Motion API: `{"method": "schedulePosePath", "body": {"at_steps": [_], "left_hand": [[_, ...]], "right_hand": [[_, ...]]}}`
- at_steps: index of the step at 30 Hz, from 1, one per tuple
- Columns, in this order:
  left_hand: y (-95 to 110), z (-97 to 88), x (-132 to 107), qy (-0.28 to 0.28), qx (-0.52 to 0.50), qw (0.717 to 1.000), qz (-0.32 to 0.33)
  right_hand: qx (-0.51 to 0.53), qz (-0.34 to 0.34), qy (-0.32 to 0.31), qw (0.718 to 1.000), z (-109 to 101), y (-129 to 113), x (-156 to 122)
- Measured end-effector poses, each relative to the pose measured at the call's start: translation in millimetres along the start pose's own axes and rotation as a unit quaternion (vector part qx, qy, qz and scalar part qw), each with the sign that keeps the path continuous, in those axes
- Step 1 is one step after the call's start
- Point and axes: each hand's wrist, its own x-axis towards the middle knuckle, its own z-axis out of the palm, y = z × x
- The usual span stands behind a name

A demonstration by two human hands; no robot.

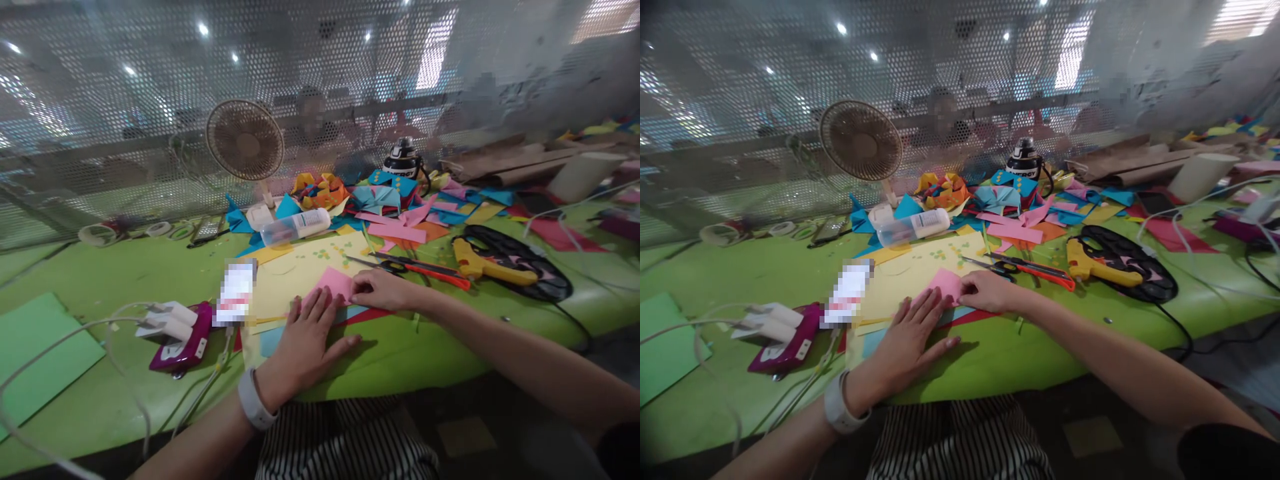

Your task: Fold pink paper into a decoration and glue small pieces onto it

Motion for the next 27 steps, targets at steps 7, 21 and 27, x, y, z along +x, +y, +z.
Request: {"method": "schedulePosePath", "body": {"at_steps": [7,21,27], "left_hand": [[-17.9,-11.8,14.7,0.047,-0.144,0.987,-0.049],[-45.9,-13.6,1.5,0.033,-0.081,0.99,-0.107],[-55.3,-21.7,-12.7,0.013,-0.049,0.986,-0.158]], "right_hand": [[-0.006,0.007,0.006,1.0,0.9,3.6,-0.1],[-0.038,0.015,0.013,0.999,2.3,3.7,-2.8],[-0.041,0.004,0.012,0.999,3.1,6.4,-2.4]]}}
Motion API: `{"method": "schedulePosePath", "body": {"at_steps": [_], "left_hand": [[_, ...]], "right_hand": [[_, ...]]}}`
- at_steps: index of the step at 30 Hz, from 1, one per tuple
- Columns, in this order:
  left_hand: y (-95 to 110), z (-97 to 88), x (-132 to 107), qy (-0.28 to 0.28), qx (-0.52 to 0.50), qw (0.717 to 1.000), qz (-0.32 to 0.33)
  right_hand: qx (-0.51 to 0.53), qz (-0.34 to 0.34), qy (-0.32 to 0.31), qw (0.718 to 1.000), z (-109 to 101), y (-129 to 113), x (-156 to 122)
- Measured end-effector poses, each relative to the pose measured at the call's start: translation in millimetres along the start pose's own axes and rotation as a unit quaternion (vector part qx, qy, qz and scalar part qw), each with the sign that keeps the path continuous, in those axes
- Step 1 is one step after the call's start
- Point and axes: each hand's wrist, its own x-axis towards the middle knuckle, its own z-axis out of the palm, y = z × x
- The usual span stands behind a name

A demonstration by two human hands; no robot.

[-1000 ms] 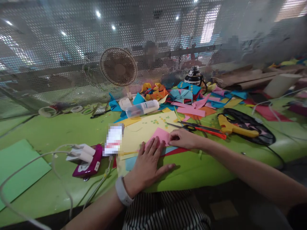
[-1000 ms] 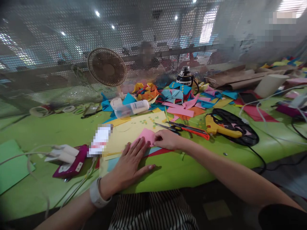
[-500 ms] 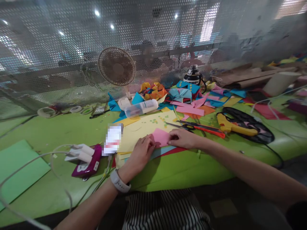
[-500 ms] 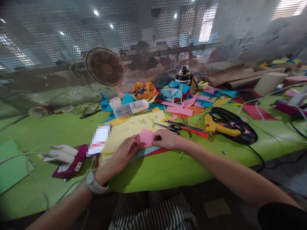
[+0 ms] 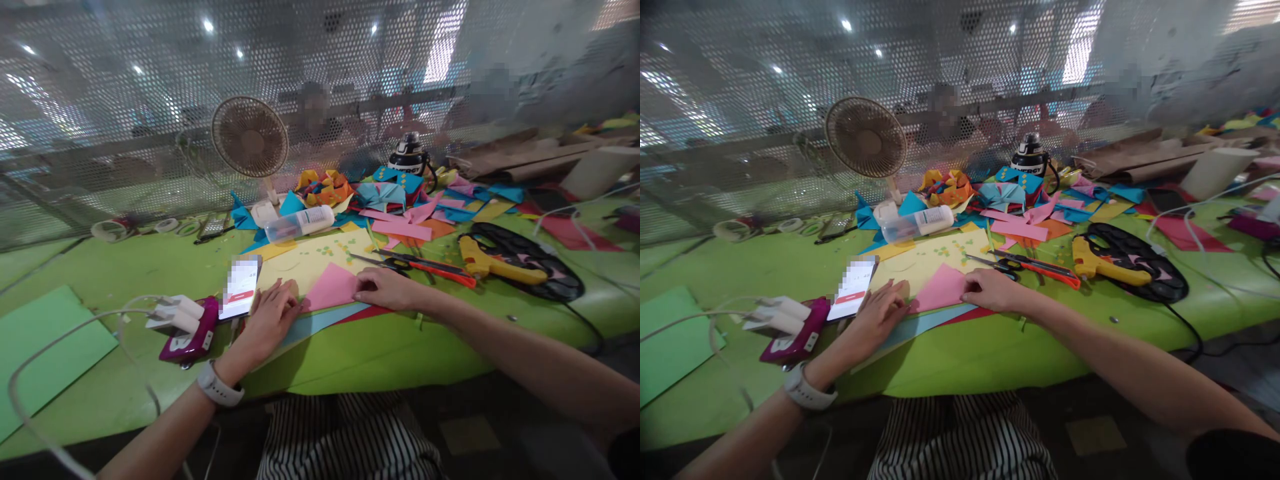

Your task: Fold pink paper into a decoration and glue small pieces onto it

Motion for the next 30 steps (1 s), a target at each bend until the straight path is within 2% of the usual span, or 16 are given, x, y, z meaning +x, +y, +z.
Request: {"method": "schedulePosePath", "body": {"at_steps": [10,14,17,19,20,22,25,27,30], "left_hand": [[-15.4,-1.7,-10.9,0.019,0.052,0.998,-0.006],[-18.9,-8.5,-16.3,0.029,0.101,0.994,-0.001],[-9.9,-14.8,-19.6,0.086,0.15,0.985,0.005],[5.4,-13.5,-20.3,0.147,0.167,0.975,0.017],[15.3,-10.2,-20.1,0.149,0.163,0.974,0.046],[36.9,1.2,-19.0,0.1,0.151,0.977,0.113],[62.8,22.2,-16.3,0.045,0.129,0.978,0.157],[70.9,32.3,-14.8,0.029,0.112,0.981,0.158],[71.9,37.6,-13.8,0.002,0.092,0.984,0.153]], "right_hand": [[0.001,-0.005,0.001,1.0,-0.6,-2.0,-0.7],[-0.003,0.008,0.003,1.0,-0.9,-2.7,-0.3],[-0.007,0.009,0.001,1.0,-1.6,-3.5,0.0],[-0.009,0.004,0.0,1.0,-2.0,-4.0,0.0],[-0.01,0.001,0.001,1.0,-2.1,-4.1,-0.1],[-0.012,-0.007,0.002,1.0,-2.1,-4.2,-0.2],[-0.003,-0.021,0.001,1.0,-1.3,-3.6,-0.5],[0.002,-0.024,0.002,1.0,-0.6,-2.8,-0.6],[0.001,-0.023,0.003,1.0,-0.6,-1.7,-0.5]]}}
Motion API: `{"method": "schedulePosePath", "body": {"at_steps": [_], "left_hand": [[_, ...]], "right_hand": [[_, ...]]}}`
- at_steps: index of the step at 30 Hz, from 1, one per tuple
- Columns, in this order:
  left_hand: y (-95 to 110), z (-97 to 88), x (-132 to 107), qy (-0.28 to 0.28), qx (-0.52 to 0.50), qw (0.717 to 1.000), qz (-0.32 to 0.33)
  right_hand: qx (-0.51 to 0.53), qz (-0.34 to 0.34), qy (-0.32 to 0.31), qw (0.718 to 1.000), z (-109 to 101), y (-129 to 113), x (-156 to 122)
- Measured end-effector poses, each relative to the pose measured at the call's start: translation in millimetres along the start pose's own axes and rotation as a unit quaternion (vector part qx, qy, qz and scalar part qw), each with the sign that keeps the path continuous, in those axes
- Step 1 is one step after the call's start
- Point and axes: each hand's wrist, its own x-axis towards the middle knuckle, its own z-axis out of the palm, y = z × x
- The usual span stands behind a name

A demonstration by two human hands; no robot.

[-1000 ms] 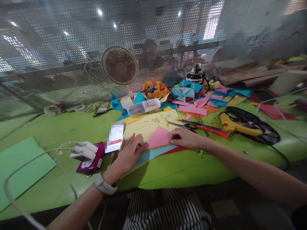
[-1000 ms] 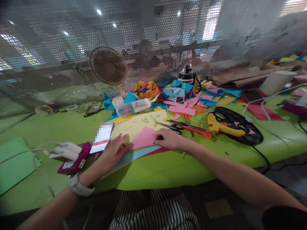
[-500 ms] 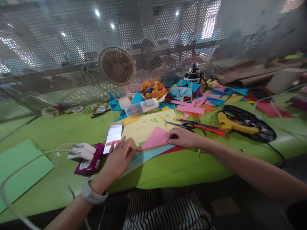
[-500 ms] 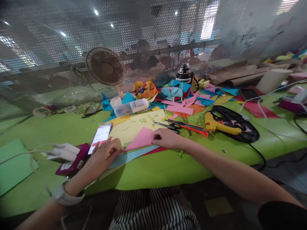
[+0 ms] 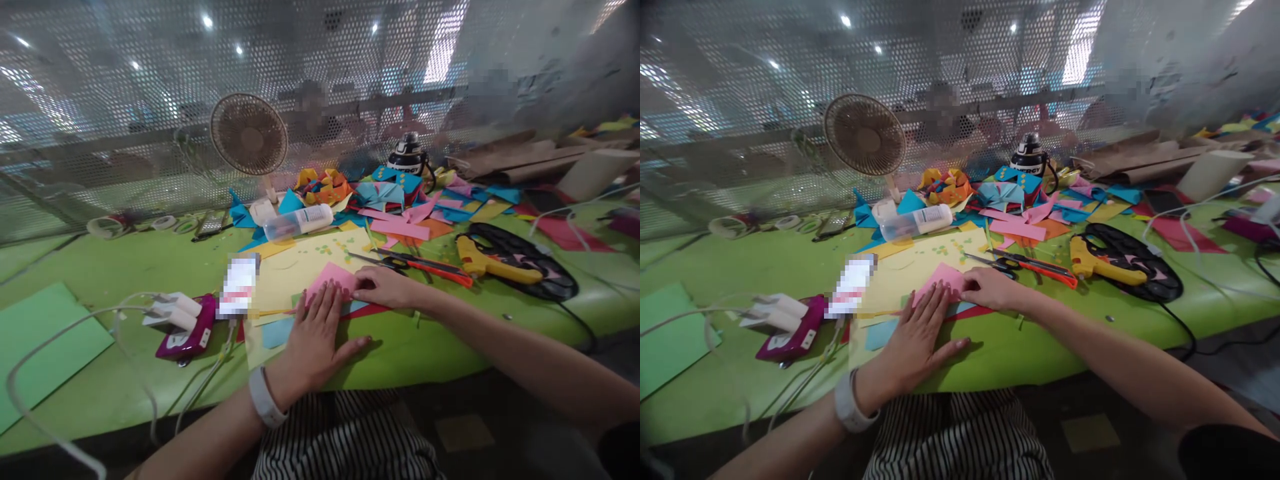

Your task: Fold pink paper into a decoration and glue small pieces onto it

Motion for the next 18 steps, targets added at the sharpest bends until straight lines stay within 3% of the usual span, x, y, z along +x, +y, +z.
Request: {"method": "schedulePosePath", "body": {"at_steps": [9,18], "left_hand": [[-2.4,-1.5,1.1,-0.044,-0.014,0.999,-0.011],[-1.6,0.6,-0.4,-0.025,-0.022,0.999,-0.008]], "right_hand": [[0.01,0.013,-0.005,1.0,-3.6,-1.1,-1.0],[0.005,0.006,-0.013,1.0,-4.4,-3.6,-1.7]]}}
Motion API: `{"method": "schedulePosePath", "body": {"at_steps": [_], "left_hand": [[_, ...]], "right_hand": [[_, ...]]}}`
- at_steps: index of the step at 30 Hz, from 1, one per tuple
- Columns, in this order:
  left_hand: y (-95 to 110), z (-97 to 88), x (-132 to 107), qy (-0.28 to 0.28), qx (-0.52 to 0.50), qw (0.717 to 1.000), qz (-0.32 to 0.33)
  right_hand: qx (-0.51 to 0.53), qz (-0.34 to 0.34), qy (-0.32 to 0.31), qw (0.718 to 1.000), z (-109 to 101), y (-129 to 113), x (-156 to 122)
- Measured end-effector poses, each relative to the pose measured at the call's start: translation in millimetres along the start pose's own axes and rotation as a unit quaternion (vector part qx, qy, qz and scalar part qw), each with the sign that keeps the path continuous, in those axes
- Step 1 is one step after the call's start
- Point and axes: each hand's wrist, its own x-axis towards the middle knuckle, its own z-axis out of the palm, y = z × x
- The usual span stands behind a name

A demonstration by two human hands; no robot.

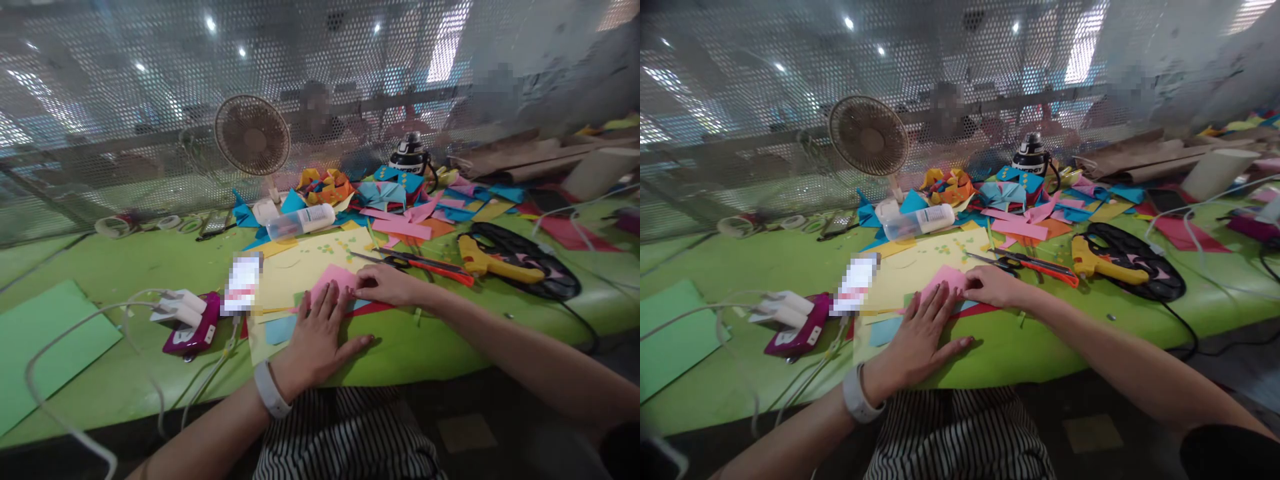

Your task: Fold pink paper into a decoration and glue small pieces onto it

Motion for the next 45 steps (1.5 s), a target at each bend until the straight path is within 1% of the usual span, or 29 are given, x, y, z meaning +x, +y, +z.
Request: {"method": "schedulePosePath", "body": {"at_steps": [4,9,13,19,24,29,31,33,34,35,36,38,40,42,45], "left_hand": [[1.1,-1.2,0.8,0.0,-0.003,1.0,-0.007],[2.3,-2.2,1.3,0.003,0.0,1.0,-0.006],[2.2,-2.2,1.5,0.001,-0.001,1.0,-0.009],[1.5,-1.7,1.7,0.015,0.002,1.0,-0.003],[1.0,-3.5,1.2,0.017,-0.009,1.0,-0.002],[-0.5,-2.2,1.0,0.016,-0.004,1.0,0.001],[-0.3,-2.1,1.4,0.01,0.003,1.0,-0.002],[0.2,-2.4,1.9,0.005,0.008,1.0,-0.004],[0.3,-2.6,2.0,0.003,0.01,1.0,-0.005],[0.4,-2.7,2.1,0.001,0.011,1.0,-0.006],[0.3,-2.7,2.1,0.0,0.011,1.0,-0.007],[-0.3,-2.3,1.8,-0.001,0.012,1.0,-0.005],[-0.8,-1.5,1.5,0.001,0.013,1.0,0.0],[-1.0,-1.1,1.4,-0.001,0.015,1.0,0.002],[-0.2,-1.5,1.5,-0.006,0.022,1.0,-0.004]], "right_hand": [[-0.006,0.001,0.003,1.0,-1.2,0.0,-0.7],[-0.017,0.035,-0.021,0.999,-10.8,4.3,-1.8],[-0.06,0.042,-0.032,0.997,-18.9,5.1,-3.6],[-0.146,0.043,-0.002,0.988,-20.0,14.0,-10.7],[-0.142,0.045,0.006,0.989,-22.0,22.2,-17.6],[-0.151,0.066,0.016,0.986,-28.5,21.9,-25.2],[-0.169,0.085,0.045,0.981,-28.7,16.7,-29.5],[-0.199,0.1,0.118,0.968,-23.5,7.5,-33.4],[-0.214,0.095,0.154,0.96,-18.1,1.8,-35.0],[-0.228,0.08,0.18,0.953,-11.0,-4.0,-36.3],[-0.24,0.051,0.183,0.952,-2.4,-9.6,-37.2],[-0.253,-0.008,0.135,0.958,16.4,-17.9,-38.1],[-0.257,-0.034,0.082,0.962,32.6,-21.0,-38.6],[-0.26,-0.03,0.056,0.963,42.1,-19.8,-39.0],[-0.267,-0.02,0.05,0.962,44.3,-16.0,-40.0]]}}
